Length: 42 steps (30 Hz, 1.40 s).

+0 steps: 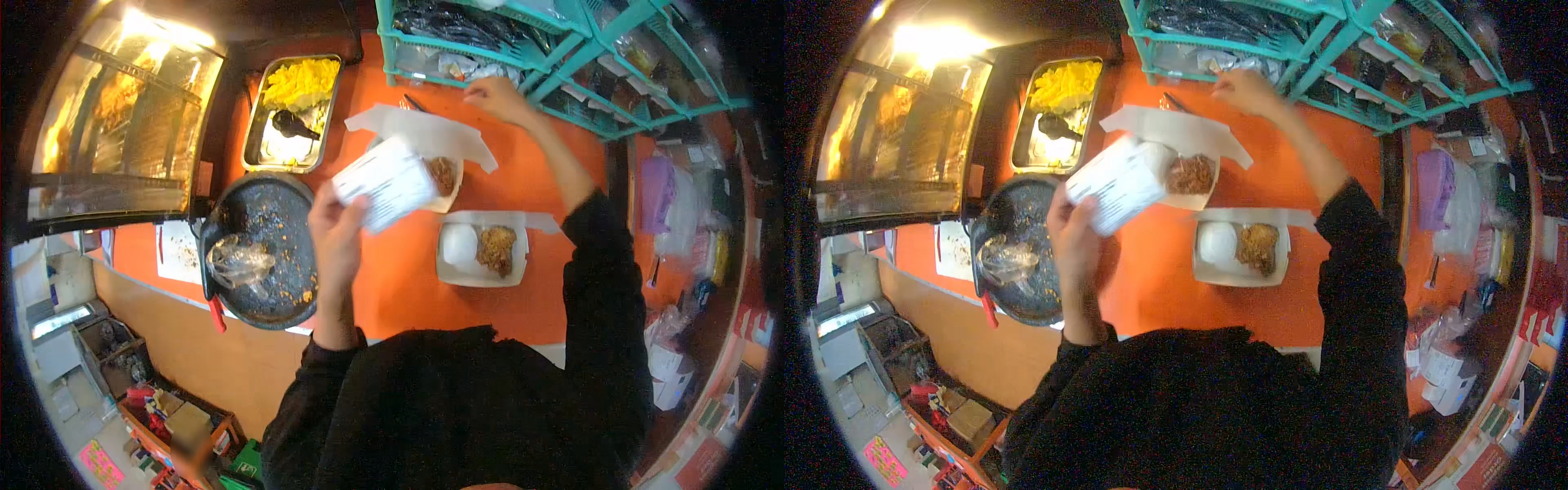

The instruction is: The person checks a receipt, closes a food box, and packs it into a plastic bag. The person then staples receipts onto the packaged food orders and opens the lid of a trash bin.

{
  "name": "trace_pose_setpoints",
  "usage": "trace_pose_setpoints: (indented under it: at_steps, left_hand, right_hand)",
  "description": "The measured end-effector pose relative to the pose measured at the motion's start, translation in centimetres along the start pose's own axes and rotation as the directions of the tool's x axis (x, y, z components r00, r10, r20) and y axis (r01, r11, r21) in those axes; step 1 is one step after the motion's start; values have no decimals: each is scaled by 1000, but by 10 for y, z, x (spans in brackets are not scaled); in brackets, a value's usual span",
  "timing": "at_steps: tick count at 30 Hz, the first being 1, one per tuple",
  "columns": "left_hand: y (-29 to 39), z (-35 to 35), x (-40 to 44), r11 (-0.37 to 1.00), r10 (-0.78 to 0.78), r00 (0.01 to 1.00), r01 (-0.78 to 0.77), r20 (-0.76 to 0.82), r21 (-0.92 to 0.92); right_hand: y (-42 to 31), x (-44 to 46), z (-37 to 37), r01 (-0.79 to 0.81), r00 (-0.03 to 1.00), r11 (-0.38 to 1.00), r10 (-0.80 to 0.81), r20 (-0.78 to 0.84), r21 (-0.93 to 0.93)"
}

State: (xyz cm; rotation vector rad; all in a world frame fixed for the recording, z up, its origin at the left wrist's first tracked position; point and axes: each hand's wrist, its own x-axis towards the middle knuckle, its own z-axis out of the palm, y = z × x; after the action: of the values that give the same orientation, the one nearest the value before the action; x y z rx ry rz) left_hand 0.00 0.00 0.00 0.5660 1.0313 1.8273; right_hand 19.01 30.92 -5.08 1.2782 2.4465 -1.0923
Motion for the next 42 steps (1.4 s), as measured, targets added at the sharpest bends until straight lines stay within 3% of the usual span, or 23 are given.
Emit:
trace_pose_setpoints:
  at_steps: [2,3,4,6,7,11,14,16,17,18,22,23,25,26,27,29,30,31,33,37,39,40,42]
  left_hand:
    - [6,-7,-1,1000,4,999,-3,-51,5]
    - [6,-10,24,1000,1,994,-3,-107,-11]
    - [7,-17,27,999,14,997,-17,-77,-41]
    - [11,-12,36,999,26,992,-29,-122,-25]
    - [13,-6,42,1000,23,984,-26,-176,-14]
    - [14,8,66,998,61,997,-61,-46,6]
    - [21,33,76,998,50,996,-53,-68,-42]
    - [22,34,82,997,58,997,-61,-49,-53]
    - [22,35,84,997,40,999,-39,17,-63]
    - [23,38,84,997,29,998,-25,49,-67]
    - [27,51,82,997,-46,992,54,116,-62]
    - [28,54,80,996,-47,992,55,120,-67]
    - [33,59,75,997,-42,985,53,168,-60]
    - [35,61,73,997,-37,985,48,169,-61]
    - [38,62,69,998,-33,981,42,193,-44]
    - [44,65,62,999,-25,975,30,220,-19]
    - [47,67,58,999,-27,971,31,238,-13]
    - [49,70,53,999,-31,965,34,259,-6]
    - [50,78,44,1000,-16,958,14,286,11]
    - [51,98,22,1000,16,945,-12,326,-15]
    - [48,107,13,998,44,947,-28,318,-55]
    - [46,112,8,995,72,949,-47,306,-89]
    - [43,122,-3,991,44,951,-2,307,-136]
  right_hand:
    - [-1,29,34,234,969,935,-200,148,-268]
    - [2,59,34,230,970,932,-198,139,-281]
    - [2,70,55,371,908,874,-413,-75,-314]
    - [18,106,85,431,822,809,-534,-196,-398]
    - [14,109,89,441,810,788,-555,-188,-429]
    - [-10,92,85,507,765,711,-632,-127,-487]
    - [-30,59,66,555,701,653,-701,-133,-515]
    - [-31,35,46,475,718,662,-673,-180,-580]
    - [-22,33,35,359,794,680,-582,-174,-639]
    - [-36,14,16,369,523,587,-772,-361,-721]
    - [-41,13,-47,-76,572,457,-708,-414,-886]
    - [-28,25,-54,-80,574,453,-707,-413,-888]
    - [-6,46,-54,-358,529,464,-614,-585,-810]
    - [-1,46,-51,-324,442,482,-684,-580,-815]
    - [-13,33,-47,-322,440,482,-686,-579,-815]
    - [-57,-22,-31,314,532,731,-664,-524,-606]
    - [-80,-54,-26,539,635,815,-558,-534,-212]
    - [-97,-85,-18,626,740,744,-472,-480,234]
    - [-107,-122,2,777,615,349,-596,-516,523]
    - [-136,-191,29,766,640,466,-501,-582,442]
    - [-135,-211,40,615,781,296,-356,-513,731]
    - [-136,-221,43,677,728,291,-400,-556,676]
    - [-136,-241,50,663,738,262,-388,-553,701]
